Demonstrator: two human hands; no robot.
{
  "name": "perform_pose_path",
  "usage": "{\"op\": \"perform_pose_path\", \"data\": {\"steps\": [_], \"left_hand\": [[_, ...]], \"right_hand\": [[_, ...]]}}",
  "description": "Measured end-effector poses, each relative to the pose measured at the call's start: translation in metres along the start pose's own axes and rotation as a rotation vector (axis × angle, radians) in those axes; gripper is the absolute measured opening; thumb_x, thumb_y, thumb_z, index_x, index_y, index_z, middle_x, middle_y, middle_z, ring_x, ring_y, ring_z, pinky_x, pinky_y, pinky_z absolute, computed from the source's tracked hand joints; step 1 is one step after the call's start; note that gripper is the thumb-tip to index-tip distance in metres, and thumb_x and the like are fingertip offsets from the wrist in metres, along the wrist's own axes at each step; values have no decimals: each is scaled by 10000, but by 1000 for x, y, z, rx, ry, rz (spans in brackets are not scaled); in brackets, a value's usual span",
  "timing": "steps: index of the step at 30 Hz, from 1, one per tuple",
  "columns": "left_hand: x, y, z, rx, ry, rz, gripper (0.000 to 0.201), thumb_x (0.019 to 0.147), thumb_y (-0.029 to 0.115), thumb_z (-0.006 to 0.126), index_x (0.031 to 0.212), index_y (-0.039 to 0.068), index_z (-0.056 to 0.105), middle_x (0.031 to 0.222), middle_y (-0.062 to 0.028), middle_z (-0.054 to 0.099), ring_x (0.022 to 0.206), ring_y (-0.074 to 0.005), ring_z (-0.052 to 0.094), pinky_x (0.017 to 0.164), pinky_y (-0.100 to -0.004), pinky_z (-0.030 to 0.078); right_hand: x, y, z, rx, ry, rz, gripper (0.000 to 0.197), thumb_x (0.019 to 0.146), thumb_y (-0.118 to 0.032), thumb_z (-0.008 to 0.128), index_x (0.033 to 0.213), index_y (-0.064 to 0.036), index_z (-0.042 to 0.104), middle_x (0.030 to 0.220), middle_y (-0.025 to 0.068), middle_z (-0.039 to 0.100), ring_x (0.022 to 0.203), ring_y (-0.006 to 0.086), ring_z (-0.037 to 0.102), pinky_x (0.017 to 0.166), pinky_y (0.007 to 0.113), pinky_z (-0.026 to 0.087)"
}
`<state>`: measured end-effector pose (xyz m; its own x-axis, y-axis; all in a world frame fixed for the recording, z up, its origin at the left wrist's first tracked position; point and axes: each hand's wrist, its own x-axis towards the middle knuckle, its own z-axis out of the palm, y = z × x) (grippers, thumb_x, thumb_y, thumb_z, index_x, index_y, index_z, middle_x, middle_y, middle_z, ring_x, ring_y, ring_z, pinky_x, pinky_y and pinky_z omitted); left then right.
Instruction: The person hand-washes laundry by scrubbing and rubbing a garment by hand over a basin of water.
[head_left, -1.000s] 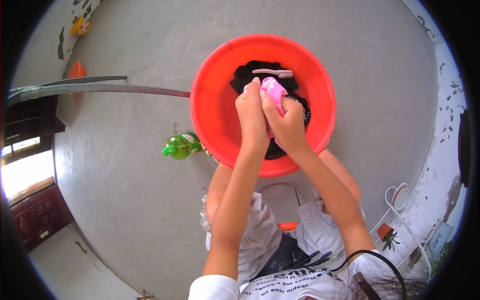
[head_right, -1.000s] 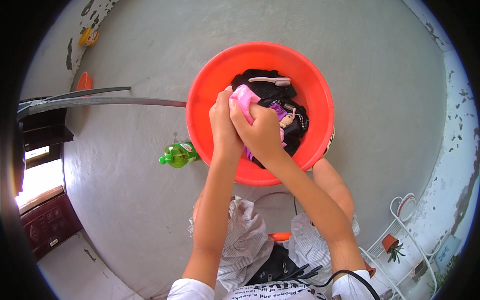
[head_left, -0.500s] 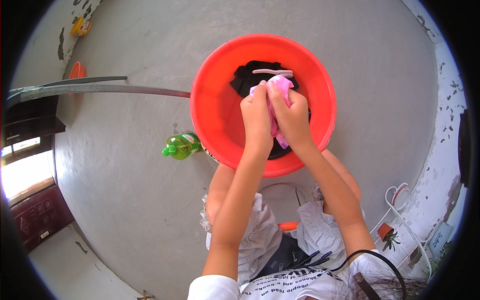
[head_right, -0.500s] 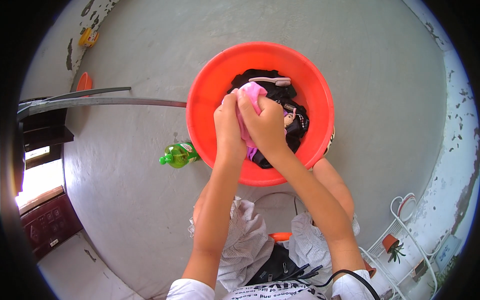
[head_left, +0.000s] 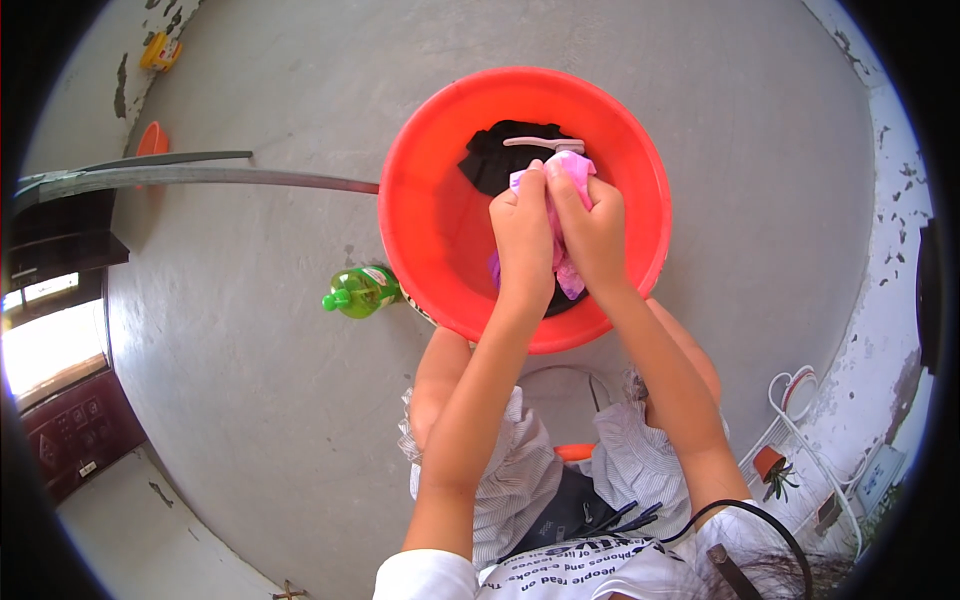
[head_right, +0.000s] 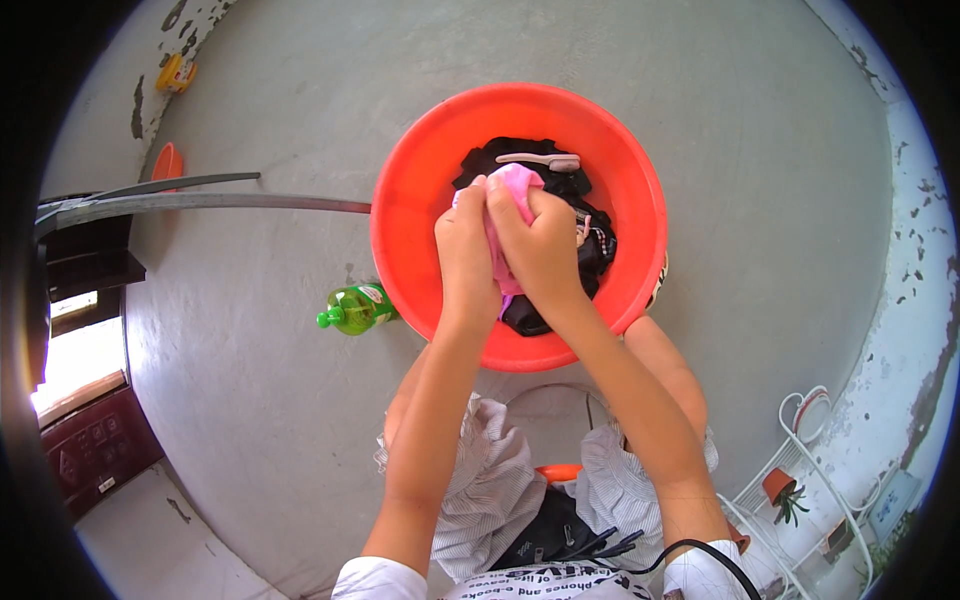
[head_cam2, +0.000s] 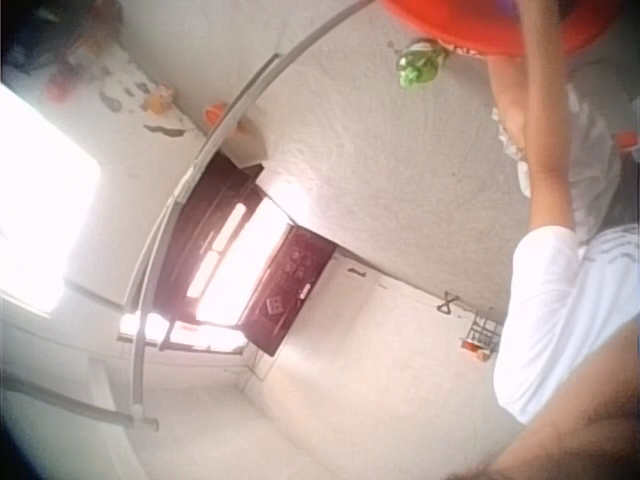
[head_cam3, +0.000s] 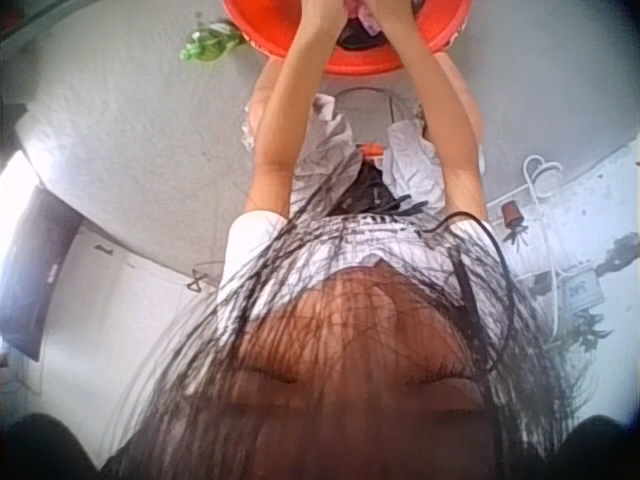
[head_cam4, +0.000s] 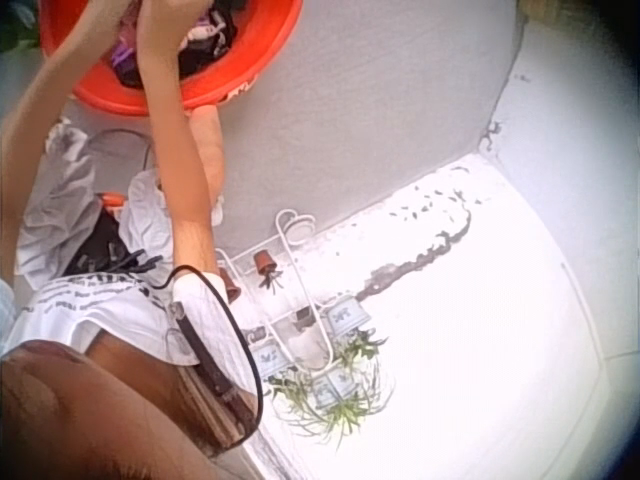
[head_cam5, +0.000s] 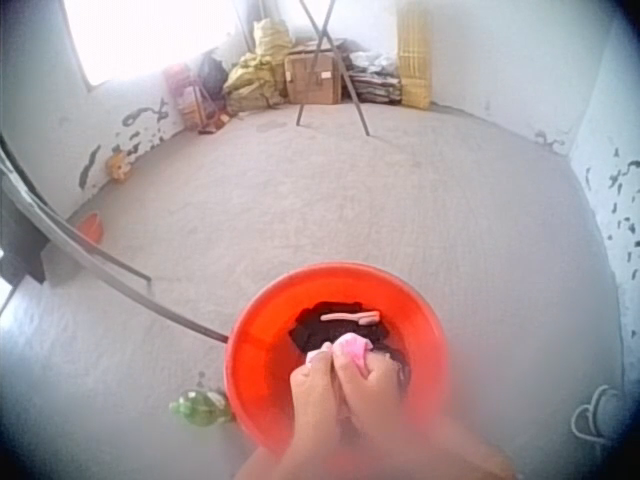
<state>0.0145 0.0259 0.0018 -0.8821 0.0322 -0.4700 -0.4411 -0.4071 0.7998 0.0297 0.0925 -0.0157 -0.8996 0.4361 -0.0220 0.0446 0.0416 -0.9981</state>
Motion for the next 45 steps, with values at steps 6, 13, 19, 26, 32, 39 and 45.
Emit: {"op": "perform_pose_path", "data": {"steps": [6,13,19,26,32,39,45], "left_hand": [[1,-6,-5,33,-32,-16,254,869,250,485,751,40,565,656,29,501,563,-47,445,487,-214,354],[13,8,-16,-31,-30,-19,269,858,274,479,726,53,557,641,11,513,544,-63,458,476,-233,358],[12,13,-11,-24,0,3,313,857,270,464,624,63,494,567,19,476,481,-66,403,452,-244,339],[1,7,-8,24,-39,-56,245,859,263,489,760,50,559,674,25,506,589,-59,471,514,-224,382],[0,1,-13,-16,-61,-96,245,862,257,488,840,30,578,743,1,551,633,-64,506,558,-215,408],[10,14,-13,-128,-43,-86,254,855,276,482,726,66,544,639,7,499,556,-72,460,475,-240,362],[7,10,-12,-54,-63,-74,259,864,272,464,734,65,548,636,13,496,553,-72,452,491,-234,368]], "right_hand": [[6,-5,2,76,-3,71,342,869,-232,532,635,18,538,528,4,472,509,44,413,459,242,343],[-9,-1,13,-38,-67,-15,350,850,-257,548,643,26,546,487,100,481,446,111,445,435,294,358],[-15,-4,13,-89,-136,-14,337,843,-243,553,652,35,552,488,123,491,430,123,457,429,293,358],[1,-4,5,-4,-34,-11,339,855,-228,549,626,22,532,495,35,462,485,58,420,439,257,344],[2,-5,6,91,-25,47,327,864,-235,540,661,21,552,544,19,499,522,53,439,475,246,364],[-14,-3,13,-78,-93,-37,349,841,-258,558,642,28,556,465,86,484,428,106,447,417,286,352],[-8,-2,10,-46,-73,-10,348,838,-245,561,636,38,542,471,81,476,442,101,443,424,285,351]]}}
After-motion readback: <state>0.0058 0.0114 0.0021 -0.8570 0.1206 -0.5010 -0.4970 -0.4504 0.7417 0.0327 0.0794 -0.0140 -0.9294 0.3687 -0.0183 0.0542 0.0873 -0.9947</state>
